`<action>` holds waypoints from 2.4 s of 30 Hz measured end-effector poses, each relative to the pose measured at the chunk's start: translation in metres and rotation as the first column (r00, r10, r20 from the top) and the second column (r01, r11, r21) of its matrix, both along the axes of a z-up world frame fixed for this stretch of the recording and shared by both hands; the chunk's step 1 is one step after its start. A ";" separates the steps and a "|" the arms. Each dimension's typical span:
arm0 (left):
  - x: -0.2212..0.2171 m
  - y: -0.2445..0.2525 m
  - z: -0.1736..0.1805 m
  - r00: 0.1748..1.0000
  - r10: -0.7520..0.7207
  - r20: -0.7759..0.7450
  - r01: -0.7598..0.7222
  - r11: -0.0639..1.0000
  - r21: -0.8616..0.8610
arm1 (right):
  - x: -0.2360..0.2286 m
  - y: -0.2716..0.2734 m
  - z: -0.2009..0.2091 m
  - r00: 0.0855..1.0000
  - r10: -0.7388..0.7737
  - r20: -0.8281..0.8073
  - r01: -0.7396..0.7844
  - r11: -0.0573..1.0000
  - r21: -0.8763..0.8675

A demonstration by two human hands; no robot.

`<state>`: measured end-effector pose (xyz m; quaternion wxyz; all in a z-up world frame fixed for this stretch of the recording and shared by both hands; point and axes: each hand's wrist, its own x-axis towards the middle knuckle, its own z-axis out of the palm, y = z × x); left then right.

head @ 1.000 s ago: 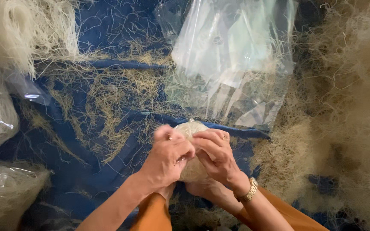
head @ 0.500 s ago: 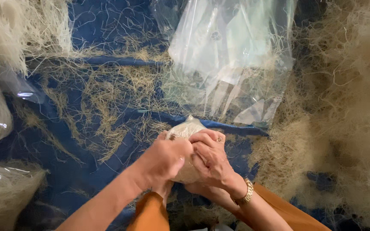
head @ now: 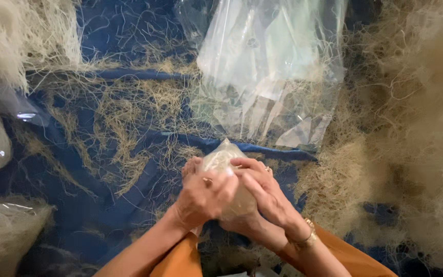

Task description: The person sits on a blue tarp and packs loose, white fibrous material into clear plastic bags. They gather the material by hand, place it into the bags, and fold the tops to secure the contents.

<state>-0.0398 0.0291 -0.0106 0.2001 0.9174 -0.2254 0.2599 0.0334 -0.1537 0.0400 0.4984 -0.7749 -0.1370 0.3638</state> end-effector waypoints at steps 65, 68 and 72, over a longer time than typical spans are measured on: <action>-0.042 0.035 0.008 0.615 -0.096 -0.783 -0.437 0.785 -0.440 | -0.013 0.009 0.005 0.896 -0.369 0.247 0.369 0.928 0.047; -0.043 0.035 0.023 0.646 -0.222 -0.731 -0.387 0.730 -0.564 | -0.009 0.024 0.006 0.942 -0.198 0.271 0.229 0.970 -0.087; -0.052 0.034 0.016 0.702 -0.253 -0.666 -0.366 0.674 -0.642 | -0.014 0.029 0.013 0.973 -0.139 0.183 0.178 0.959 -0.221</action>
